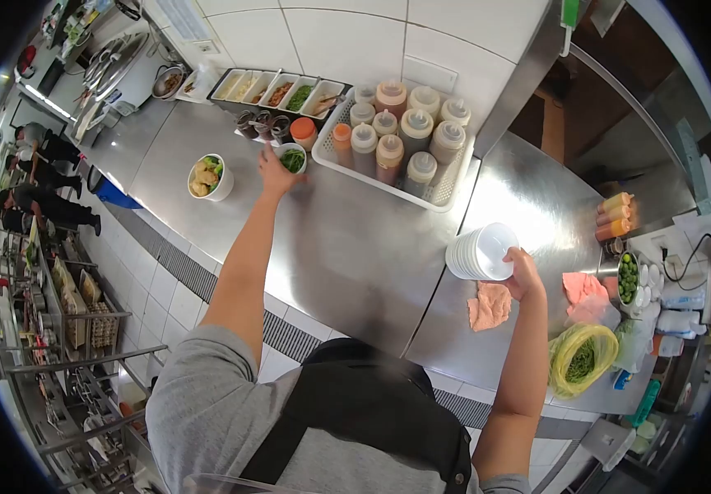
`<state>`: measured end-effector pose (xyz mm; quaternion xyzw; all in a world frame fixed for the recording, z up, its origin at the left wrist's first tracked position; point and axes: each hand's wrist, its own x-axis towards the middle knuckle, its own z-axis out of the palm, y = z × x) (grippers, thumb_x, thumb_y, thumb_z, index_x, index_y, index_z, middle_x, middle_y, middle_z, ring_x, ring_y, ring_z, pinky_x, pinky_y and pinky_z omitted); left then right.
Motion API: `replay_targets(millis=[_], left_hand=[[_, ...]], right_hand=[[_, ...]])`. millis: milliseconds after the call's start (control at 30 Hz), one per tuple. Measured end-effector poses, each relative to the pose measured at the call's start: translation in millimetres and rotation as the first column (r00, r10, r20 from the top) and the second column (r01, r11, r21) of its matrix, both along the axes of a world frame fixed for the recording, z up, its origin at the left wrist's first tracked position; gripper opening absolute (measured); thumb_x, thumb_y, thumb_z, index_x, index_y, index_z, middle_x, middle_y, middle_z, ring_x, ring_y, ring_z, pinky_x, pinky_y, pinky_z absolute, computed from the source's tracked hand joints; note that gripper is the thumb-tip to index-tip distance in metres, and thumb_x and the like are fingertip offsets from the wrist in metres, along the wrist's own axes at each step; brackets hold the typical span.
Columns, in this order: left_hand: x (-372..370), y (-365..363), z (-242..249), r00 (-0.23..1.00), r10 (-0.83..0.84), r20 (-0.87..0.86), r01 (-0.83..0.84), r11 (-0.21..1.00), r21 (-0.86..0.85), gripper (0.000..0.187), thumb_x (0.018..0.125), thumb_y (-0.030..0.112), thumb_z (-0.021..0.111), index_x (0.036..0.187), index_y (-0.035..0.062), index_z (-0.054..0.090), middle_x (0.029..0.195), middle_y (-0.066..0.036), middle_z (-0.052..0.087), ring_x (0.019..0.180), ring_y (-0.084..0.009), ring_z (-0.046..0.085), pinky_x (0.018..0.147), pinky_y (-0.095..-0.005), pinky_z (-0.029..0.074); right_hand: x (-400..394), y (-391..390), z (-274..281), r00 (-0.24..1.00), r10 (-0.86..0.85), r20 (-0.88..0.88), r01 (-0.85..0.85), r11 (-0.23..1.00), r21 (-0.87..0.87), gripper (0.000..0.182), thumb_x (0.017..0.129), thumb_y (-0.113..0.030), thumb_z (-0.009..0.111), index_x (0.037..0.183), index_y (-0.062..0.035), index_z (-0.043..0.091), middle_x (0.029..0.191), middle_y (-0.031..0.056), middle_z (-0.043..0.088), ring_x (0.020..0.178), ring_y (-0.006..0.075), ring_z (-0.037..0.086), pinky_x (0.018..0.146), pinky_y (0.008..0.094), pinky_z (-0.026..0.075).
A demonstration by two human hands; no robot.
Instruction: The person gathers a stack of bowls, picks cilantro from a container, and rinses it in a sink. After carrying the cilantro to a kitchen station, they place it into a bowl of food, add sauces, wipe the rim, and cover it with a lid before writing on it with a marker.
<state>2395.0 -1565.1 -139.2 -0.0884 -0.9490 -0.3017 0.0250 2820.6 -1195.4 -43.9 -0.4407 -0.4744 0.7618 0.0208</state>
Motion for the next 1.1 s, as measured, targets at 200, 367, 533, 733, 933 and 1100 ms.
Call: replay_targets(millis=[200, 367, 533, 733, 933, 1100], left_hand=[[184, 52, 0, 0.933, -0.303, -0.196, 0.361, 0.777, 0.516, 0.126, 0.061, 0.036, 0.092, 0.154, 0.0011, 0.014, 0.156, -0.028, 0.02, 0.144, -0.0428, 0.022, 0.119, -0.0488, 0.021], [309, 148, -26, 0.527, -0.848, -0.058, 0.713, 0.404, 0.573, 0.124, 0.058, 0.022, 0.094, 0.152, -0.0004, 0.016, 0.155, -0.024, 0.024, 0.145, -0.0375, 0.024, 0.118, -0.045, 0.025], [324, 199, -54, 0.581, -0.806, -0.113, 0.657, 0.382, 0.65, 0.104, 0.06, 0.023, 0.091, 0.142, 0.0019, 0.03, 0.139, -0.018, 0.04, 0.132, -0.0318, 0.038, 0.112, -0.0426, 0.032], [328, 200, -67, 0.621, -0.762, -0.185, 0.634, 0.349, 0.691, 0.081, 0.063, 0.025, 0.088, 0.131, 0.0046, 0.047, 0.12, -0.011, 0.06, 0.117, -0.0249, 0.055, 0.105, -0.0397, 0.041], [315, 90, -5, 0.642, -0.765, -0.058, 0.552, 0.409, 0.727, 0.083, 0.058, 0.018, 0.087, 0.131, 0.0067, 0.051, 0.126, -0.014, 0.06, 0.117, -0.0327, 0.058, 0.102, -0.0406, 0.044], [265, -48, -30, 0.75, -0.655, -0.093, 0.556, 0.548, 0.626, 0.092, 0.054, 0.018, 0.089, 0.136, 0.0051, 0.049, 0.131, -0.017, 0.057, 0.12, -0.0373, 0.056, 0.103, -0.043, 0.045]], right_hand=[[16, -1, -13, 1.0, -0.006, 0.015, 0.006, 1.0, 0.006, 0.049, 0.077, -0.008, 0.052, 0.123, 0.0064, 0.044, 0.114, 0.0198, 0.051, 0.103, 0.0352, 0.06, 0.09, 0.0497, 0.055], [14, -8, 4, 0.996, 0.081, 0.025, -0.082, 0.997, 0.01, 0.05, 0.077, -0.009, 0.053, 0.124, 0.0063, 0.046, 0.113, 0.018, 0.054, 0.104, 0.0338, 0.061, 0.088, 0.0488, 0.056], [15, 4, -14, 0.994, 0.105, -0.031, -0.106, 0.994, -0.007, 0.056, 0.075, -0.009, 0.052, 0.129, 0.0074, 0.045, 0.116, 0.0184, 0.056, 0.106, 0.0353, 0.061, 0.093, 0.0527, 0.055], [23, -7, -16, 0.981, 0.113, -0.16, -0.138, 0.979, -0.153, 0.06, 0.075, -0.011, 0.051, 0.131, 0.0095, 0.042, 0.122, 0.0238, 0.053, 0.11, 0.0421, 0.059, 0.087, 0.0622, 0.055], [22, -55, -79, 0.996, 0.048, -0.078, -0.044, 0.998, 0.048, 0.054, 0.074, -0.014, 0.053, 0.126, 0.0011, 0.049, 0.115, 0.0188, 0.055, 0.104, 0.0345, 0.06, 0.078, 0.0503, 0.057], [-72, -215, -30, 0.974, 0.224, -0.027, -0.225, 0.958, -0.177, 0.053, 0.072, -0.014, 0.057, 0.122, 0.0024, 0.051, 0.108, 0.0147, 0.057, 0.103, 0.0331, 0.061, 0.087, 0.0479, 0.053]])
